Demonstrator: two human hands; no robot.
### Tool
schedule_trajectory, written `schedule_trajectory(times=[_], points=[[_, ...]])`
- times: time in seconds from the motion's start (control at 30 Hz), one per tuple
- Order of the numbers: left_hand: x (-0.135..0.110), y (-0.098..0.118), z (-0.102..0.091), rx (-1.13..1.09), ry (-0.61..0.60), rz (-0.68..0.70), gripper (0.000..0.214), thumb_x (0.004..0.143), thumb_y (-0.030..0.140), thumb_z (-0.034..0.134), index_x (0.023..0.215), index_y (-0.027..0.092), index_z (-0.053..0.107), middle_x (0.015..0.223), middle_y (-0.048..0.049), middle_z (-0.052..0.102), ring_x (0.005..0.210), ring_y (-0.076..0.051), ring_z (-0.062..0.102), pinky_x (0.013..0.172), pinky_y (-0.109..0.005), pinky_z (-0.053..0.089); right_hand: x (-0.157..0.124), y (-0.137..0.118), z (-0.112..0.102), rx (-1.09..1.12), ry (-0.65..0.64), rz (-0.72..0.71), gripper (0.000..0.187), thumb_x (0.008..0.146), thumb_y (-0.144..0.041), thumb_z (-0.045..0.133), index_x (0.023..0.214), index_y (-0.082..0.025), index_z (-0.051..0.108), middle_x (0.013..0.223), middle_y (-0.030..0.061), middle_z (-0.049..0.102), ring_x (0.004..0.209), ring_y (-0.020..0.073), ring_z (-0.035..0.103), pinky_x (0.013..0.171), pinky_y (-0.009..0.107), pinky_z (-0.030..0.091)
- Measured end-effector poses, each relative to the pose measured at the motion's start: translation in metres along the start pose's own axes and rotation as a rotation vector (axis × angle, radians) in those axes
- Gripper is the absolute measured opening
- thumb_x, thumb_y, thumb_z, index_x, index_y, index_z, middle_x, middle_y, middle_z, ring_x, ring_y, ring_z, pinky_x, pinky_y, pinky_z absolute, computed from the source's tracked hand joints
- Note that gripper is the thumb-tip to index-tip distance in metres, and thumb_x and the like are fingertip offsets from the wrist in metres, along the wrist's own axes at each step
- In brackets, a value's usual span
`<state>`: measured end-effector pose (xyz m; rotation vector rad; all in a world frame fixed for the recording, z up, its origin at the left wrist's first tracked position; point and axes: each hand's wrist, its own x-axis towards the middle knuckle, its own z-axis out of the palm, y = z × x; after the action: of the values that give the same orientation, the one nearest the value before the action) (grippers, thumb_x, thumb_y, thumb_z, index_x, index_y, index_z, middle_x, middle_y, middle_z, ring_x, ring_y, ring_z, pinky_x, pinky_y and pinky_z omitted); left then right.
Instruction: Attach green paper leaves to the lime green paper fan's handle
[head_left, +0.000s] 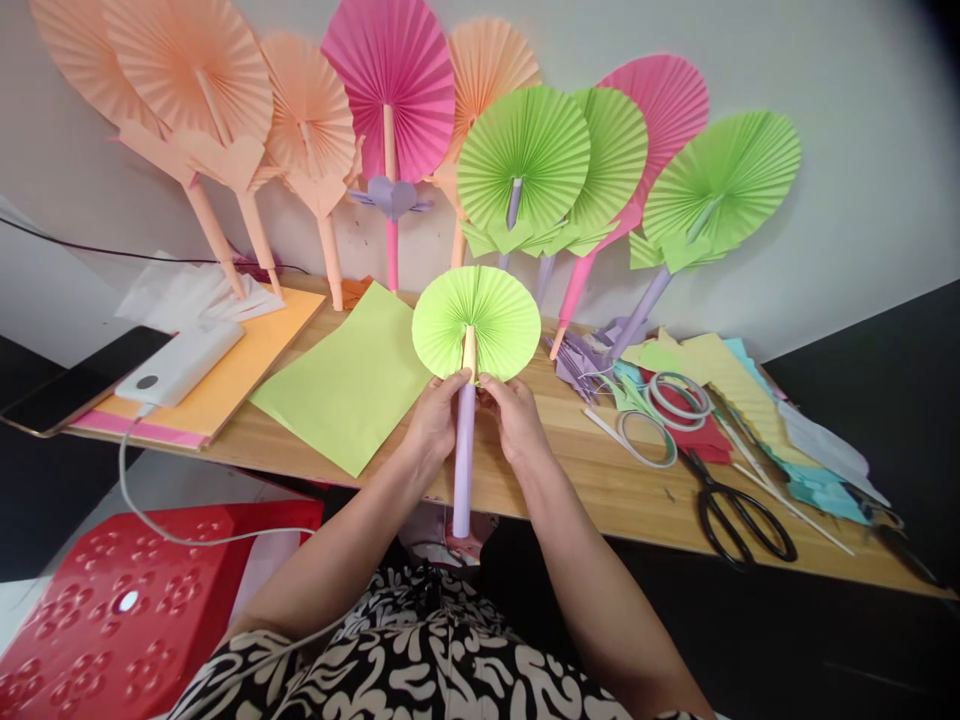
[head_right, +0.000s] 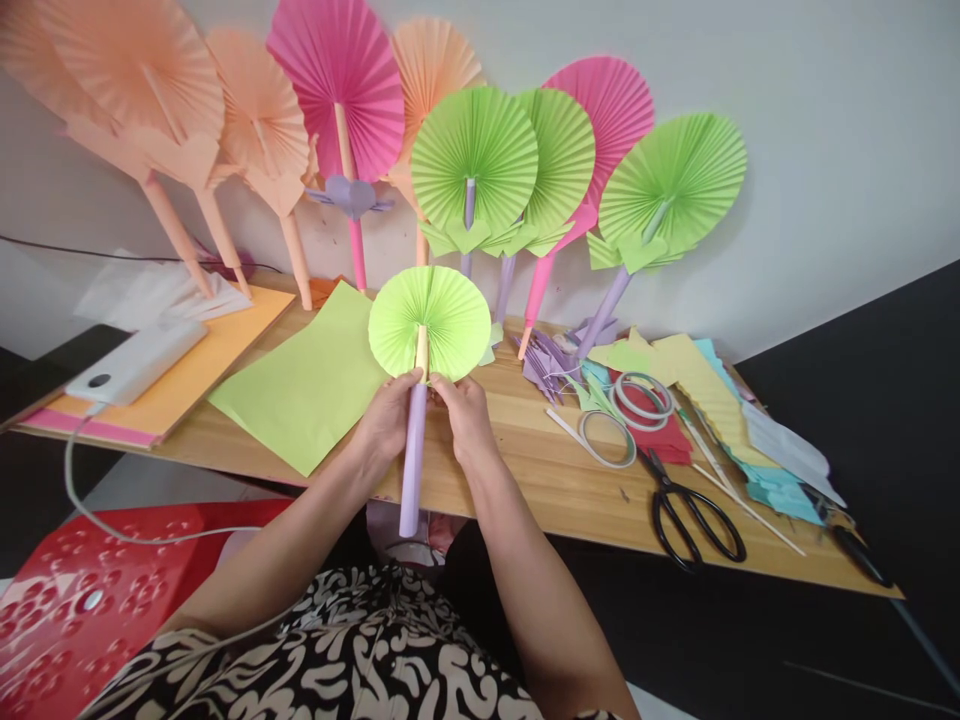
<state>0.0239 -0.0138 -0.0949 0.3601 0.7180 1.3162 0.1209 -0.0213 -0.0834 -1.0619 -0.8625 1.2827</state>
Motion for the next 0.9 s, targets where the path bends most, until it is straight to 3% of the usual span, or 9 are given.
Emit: schedule_trajectory(times=[0.5,0.7,0.8,0.9], points=[[0.004,0.0,-0.005,-0.022,-0.009,0.027,0.021,0.072,0.028,0.081,0.071,0.015,0.064,0.061,0.0019,0.062,0.055,-0.011,0.057,0.068,-0.028,0.049,-0.004,-0.002,0.001,-0.059,-0.058,-0.025,0.03,0.066,-0.047,0.079,0.068,-0.021,0.064,0.066,-0.0021,0.065,0.065,0.0135,0.057,0.065,0.028,0.048],[0.003,0.004,-0.005,-0.087,-0.024,0.042,0.021,0.07,0.026,0.083,0.074,0.015,0.065,0.063,0.0021,0.063,0.059,-0.011,0.059,0.072,-0.029,0.053,-0.003,-0.003,-0.001,-0.051,-0.123,-0.029,0.021,0.068,-0.039,0.078,0.076,-0.022,0.067,0.074,-0.0031,0.065,0.07,0.0134,0.058,0.068,0.027,0.048],[0.003,0.006,-0.006,-0.108,-0.004,0.031,0.024,0.069,0.028,0.084,0.073,0.016,0.064,0.062,0.0019,0.063,0.057,-0.011,0.058,0.067,-0.027,0.052,-0.007,0.001,-0.004,-0.13,-0.124,-0.079,0.019,0.075,-0.039,0.074,0.074,-0.022,0.065,0.073,-0.003,0.064,0.071,0.0138,0.059,0.07,0.028,0.047],[0.004,0.006,-0.01,-0.121,0.02,-0.014,0.03,0.067,0.029,0.087,0.071,0.017,0.06,0.059,0.0029,0.06,0.055,-0.01,0.056,0.062,-0.026,0.05,-0.023,0.008,-0.007,-0.328,-0.13,-0.165,0.019,0.083,-0.04,0.07,0.094,-0.025,0.07,0.085,-0.0005,0.071,0.081,0.0169,0.064,0.077,0.03,0.049]])
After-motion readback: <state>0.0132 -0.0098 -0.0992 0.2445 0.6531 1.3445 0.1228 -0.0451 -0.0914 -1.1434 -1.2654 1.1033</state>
